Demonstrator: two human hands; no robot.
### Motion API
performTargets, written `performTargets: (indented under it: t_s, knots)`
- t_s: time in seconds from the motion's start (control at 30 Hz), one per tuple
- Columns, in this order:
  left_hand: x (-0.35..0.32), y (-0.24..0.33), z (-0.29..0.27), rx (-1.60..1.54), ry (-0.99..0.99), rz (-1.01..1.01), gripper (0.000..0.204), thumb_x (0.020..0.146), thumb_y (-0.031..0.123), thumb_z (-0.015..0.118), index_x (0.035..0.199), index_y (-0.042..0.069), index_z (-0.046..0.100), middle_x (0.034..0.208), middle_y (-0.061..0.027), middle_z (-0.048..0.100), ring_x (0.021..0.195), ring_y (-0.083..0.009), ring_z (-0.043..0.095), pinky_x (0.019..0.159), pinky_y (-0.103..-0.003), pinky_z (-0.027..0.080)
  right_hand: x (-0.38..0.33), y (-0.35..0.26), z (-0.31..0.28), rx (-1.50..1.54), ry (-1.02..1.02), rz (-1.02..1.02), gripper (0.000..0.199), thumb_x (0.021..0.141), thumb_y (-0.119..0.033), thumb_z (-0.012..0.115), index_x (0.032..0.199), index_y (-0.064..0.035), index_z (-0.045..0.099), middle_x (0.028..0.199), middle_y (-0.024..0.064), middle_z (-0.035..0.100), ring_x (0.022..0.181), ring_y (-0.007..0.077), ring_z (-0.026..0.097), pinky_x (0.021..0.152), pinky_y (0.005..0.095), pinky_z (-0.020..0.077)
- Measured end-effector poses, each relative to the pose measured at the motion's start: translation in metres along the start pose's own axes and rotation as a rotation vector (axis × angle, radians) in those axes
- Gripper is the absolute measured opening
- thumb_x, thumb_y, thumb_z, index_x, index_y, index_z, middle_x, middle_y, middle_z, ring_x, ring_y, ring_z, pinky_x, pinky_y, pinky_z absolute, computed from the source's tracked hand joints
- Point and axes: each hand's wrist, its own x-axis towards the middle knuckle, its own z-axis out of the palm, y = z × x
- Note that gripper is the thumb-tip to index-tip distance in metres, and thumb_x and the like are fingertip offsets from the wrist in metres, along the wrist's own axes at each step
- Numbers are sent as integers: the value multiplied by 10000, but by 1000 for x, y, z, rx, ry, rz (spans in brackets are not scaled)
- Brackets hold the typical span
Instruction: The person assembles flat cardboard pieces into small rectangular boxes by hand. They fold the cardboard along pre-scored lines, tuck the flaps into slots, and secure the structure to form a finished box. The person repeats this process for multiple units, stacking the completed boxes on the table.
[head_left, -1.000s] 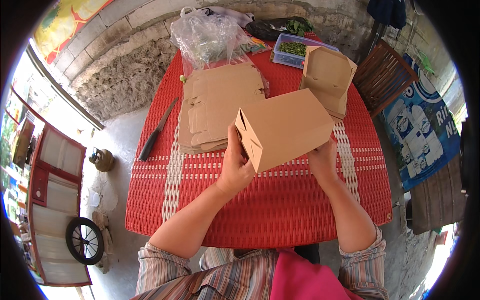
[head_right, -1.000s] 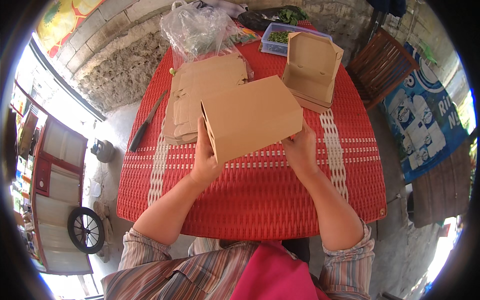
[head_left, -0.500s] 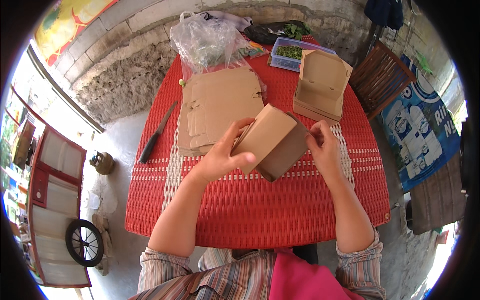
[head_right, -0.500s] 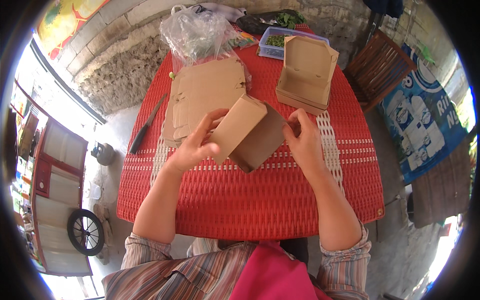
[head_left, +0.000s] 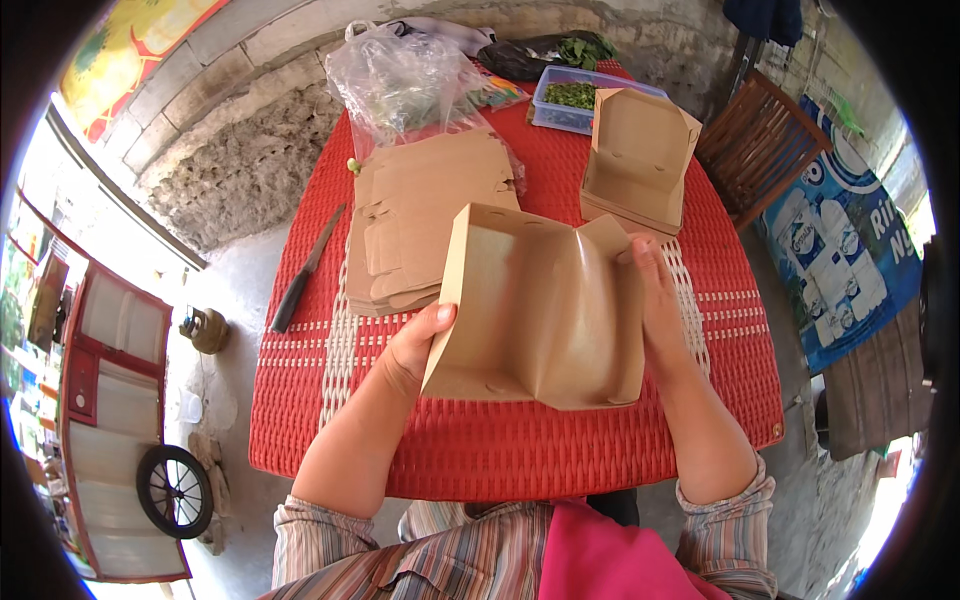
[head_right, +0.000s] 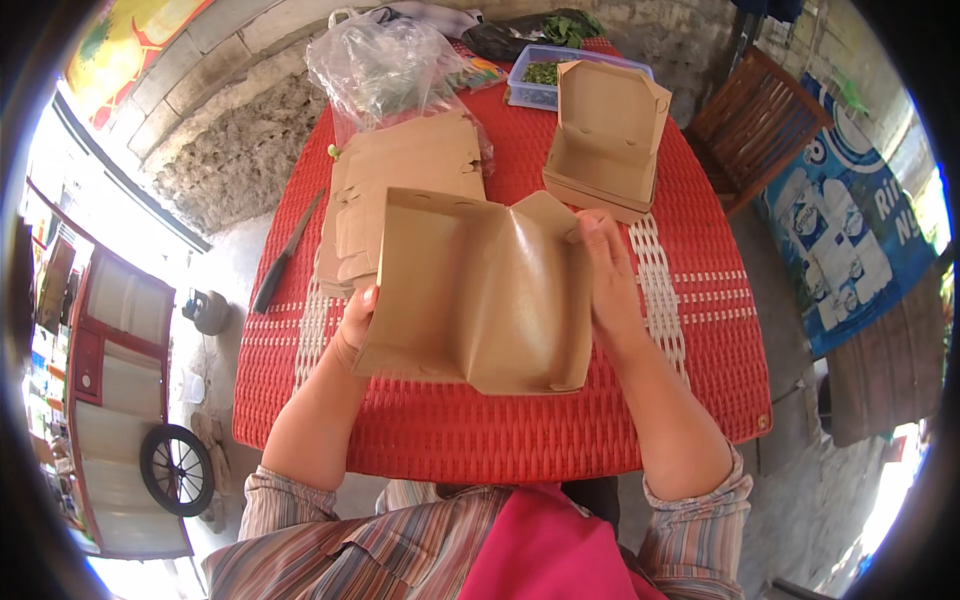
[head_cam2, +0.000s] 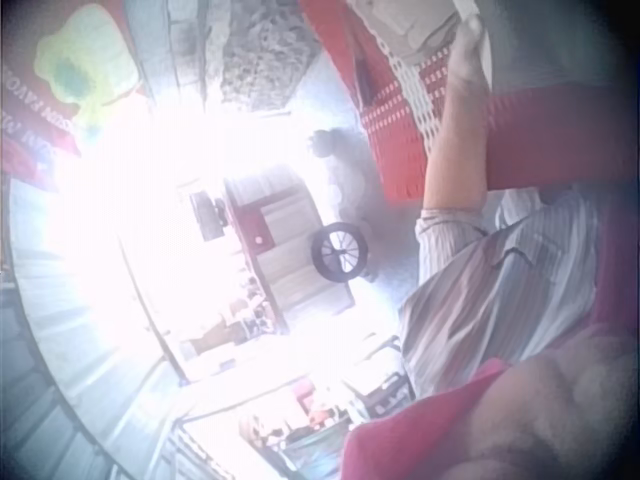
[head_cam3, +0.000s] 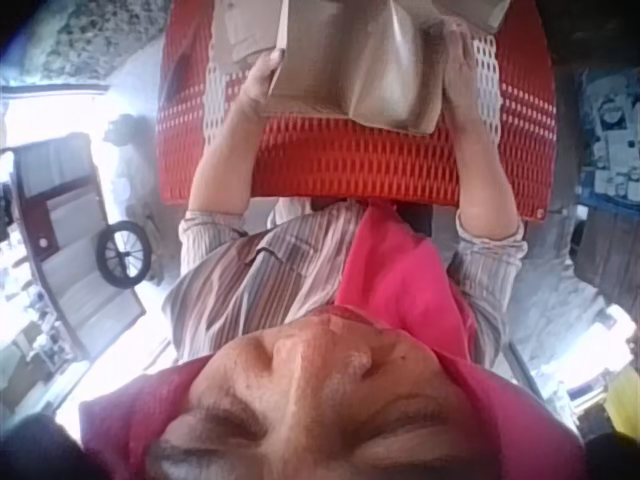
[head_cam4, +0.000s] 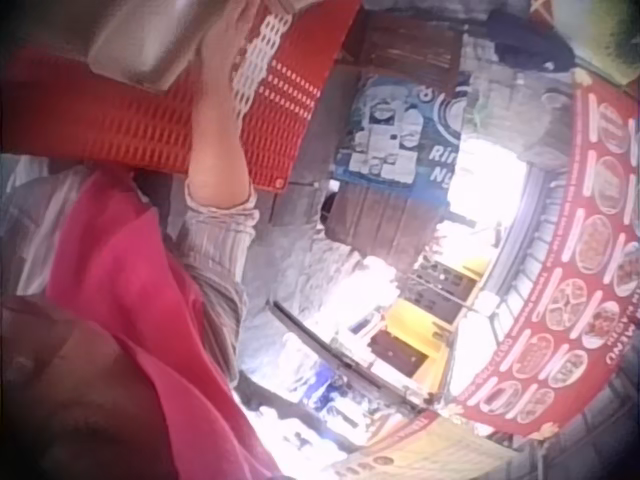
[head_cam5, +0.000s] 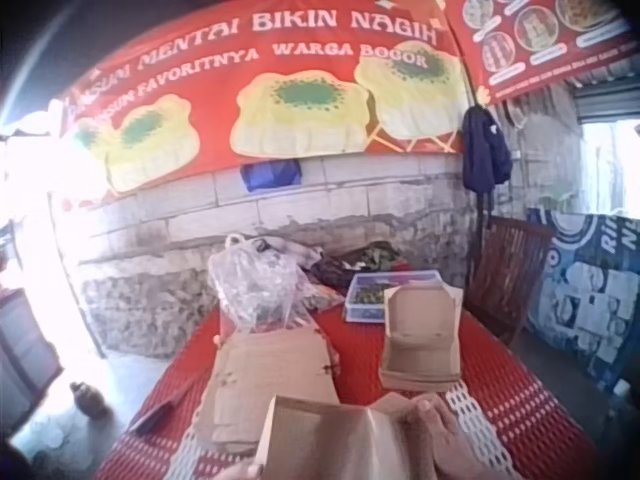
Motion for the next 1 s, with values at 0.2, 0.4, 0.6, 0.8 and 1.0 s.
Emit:
performTargets:
  t_s: [0.2, 0.4, 0.6, 0.8, 1.0]
  knots:
    - [7, -10, 39, 268, 68, 21, 989, 723, 421, 798, 1485, -26, 355, 1374, -199, 543, 1265, -299, 547, 1066, -413, 447, 6, 27, -8, -651, 22, -351, 253, 922, -46, 672, 1173, -51, 643, 837, 28, 523, 808, 104, 506, 707, 263, 409]
    - [19, -13, 45, 450, 126, 215, 932, 771, 357, 797, 1480, -8, 315, 1352, -154, 522, 1255, -268, 525, 1045, -403, 450, 0, 15, 1, -1031, 68, -798, 248, 968, -109, 598, 1207, -80, 654, 993, 89, 653, 899, 247, 604, 838, 384, 409]
    - [26, -26, 45, 552, 143, 383, 917, 783, 377, 793, 1460, -7, 307, 1321, -142, 515, 1239, -249, 519, 1027, -406, 457, -27, 2, 19, -1065, -149, -886, 283, 967, -115, 598, 1233, -27, 638, 1035, 101, 685, 936, 293, 627, 884, 419, 406]
    - [27, -31, 50, 521, 80, 376, 823, 806, 371, 779, 1414, -18, 383, 1283, -143, 543, 1194, -241, 546, 1009, -395, 469, -36, 10, 26, -834, -180, -567, 205, 944, -76, 641, 1126, 5, 691, 989, 135, 703, 903, 254, 613, 805, 370, 480]
    - [19, -32, 39, 544, 13, 231, 804, 832, 405, 769, 1416, -19, 414, 1302, -138, 557, 1214, -242, 550, 1022, -379, 458, -38, 4, 24, -584, -146, -398, 140, 911, -54, 684, 1031, 17, 699, 929, 141, 701, 825, 237, 626, 800, 340, 505]
